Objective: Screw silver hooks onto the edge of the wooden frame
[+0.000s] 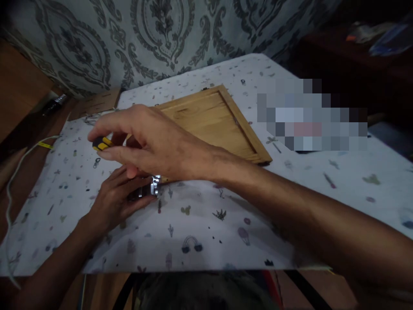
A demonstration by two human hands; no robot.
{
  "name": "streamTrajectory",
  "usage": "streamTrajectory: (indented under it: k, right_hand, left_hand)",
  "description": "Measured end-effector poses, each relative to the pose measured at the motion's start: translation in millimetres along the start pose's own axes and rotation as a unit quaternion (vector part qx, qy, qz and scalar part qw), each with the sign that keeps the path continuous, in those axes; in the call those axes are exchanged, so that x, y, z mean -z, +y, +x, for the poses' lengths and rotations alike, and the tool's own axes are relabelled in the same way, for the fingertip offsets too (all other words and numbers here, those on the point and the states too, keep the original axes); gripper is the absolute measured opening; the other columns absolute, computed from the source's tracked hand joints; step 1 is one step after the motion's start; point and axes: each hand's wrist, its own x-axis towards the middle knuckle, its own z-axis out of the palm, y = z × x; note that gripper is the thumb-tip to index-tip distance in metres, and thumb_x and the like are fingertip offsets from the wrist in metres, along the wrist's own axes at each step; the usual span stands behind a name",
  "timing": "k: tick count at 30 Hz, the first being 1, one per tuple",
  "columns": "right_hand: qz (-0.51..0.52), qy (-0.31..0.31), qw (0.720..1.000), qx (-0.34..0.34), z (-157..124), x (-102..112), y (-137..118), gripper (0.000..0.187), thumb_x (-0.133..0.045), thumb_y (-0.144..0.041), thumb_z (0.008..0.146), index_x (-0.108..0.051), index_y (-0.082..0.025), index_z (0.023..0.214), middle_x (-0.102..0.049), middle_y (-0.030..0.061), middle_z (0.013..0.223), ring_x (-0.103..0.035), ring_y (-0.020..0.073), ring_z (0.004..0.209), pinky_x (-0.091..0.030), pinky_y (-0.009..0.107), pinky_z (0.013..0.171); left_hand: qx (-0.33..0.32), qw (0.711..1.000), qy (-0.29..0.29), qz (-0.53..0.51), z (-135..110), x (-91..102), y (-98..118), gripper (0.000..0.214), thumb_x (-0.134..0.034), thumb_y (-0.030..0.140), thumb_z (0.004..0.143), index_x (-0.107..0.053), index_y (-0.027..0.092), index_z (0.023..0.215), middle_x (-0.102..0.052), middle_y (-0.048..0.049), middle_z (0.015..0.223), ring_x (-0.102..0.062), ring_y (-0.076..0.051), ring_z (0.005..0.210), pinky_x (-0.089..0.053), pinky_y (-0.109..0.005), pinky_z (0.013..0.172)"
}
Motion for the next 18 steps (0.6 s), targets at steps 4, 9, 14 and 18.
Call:
streamTrajectory:
  k: [4,9,14,18]
  right_hand:
    - [-0.011,0.028,1.0,0.003,0.6,-2.0,-0.1,0.006,-0.074,-0.017,0.085,-0.069,-0.017,0.087,-0.069,-0.0086,0.081,-0.062,0.0016,0.056,-0.049,0.01,0.05]
    - [-0.019,0.036,0.999,0.005,0.0,-3.0,2.1,0.008,-0.074,-0.02,0.085,-0.066,-0.018,0.087,-0.065,-0.0087,0.079,-0.063,0.0016,0.061,-0.048,0.007,0.05]
    - [-0.026,-0.006,1.0,0.012,-0.1,0.0,0.9,0.009,-0.067,-0.019,0.086,-0.069,-0.021,0.095,-0.071,-0.0096,0.084,-0.07,0.0047,0.074,-0.055,0.011,0.061]
    - [-0.068,0.015,0.997,0.018,0.3,-0.9,-1.6,0.007,-0.072,-0.025,0.084,-0.067,-0.02,0.084,-0.065,-0.0114,0.074,-0.064,0.0019,0.065,-0.049,0.007,0.055]
  left_hand:
    - [0.001,1.0,-0.011,0.0,-0.6,-0.7,-1.0,0.033,-0.067,0.047,0.095,-0.072,0.015,0.103,-0.076,-0.0116,0.102,-0.07,-0.028,0.097,-0.06,-0.044,0.082]
    - [0.005,1.0,0.002,-0.011,-0.6,-0.8,-0.4,0.031,-0.068,0.046,0.095,-0.073,0.018,0.104,-0.076,-0.0101,0.102,-0.07,-0.028,0.099,-0.061,-0.045,0.083]
    - [0.007,1.0,0.006,-0.008,-1.9,-1.3,0.2,0.031,-0.069,0.046,0.094,-0.073,0.018,0.106,-0.076,-0.0106,0.103,-0.07,-0.028,0.1,-0.061,-0.045,0.082]
    - [0.019,1.0,-0.002,-0.005,-3.6,-2.0,-0.2,0.031,-0.069,0.047,0.094,-0.073,0.02,0.107,-0.076,-0.0103,0.105,-0.07,-0.028,0.102,-0.061,-0.047,0.084]
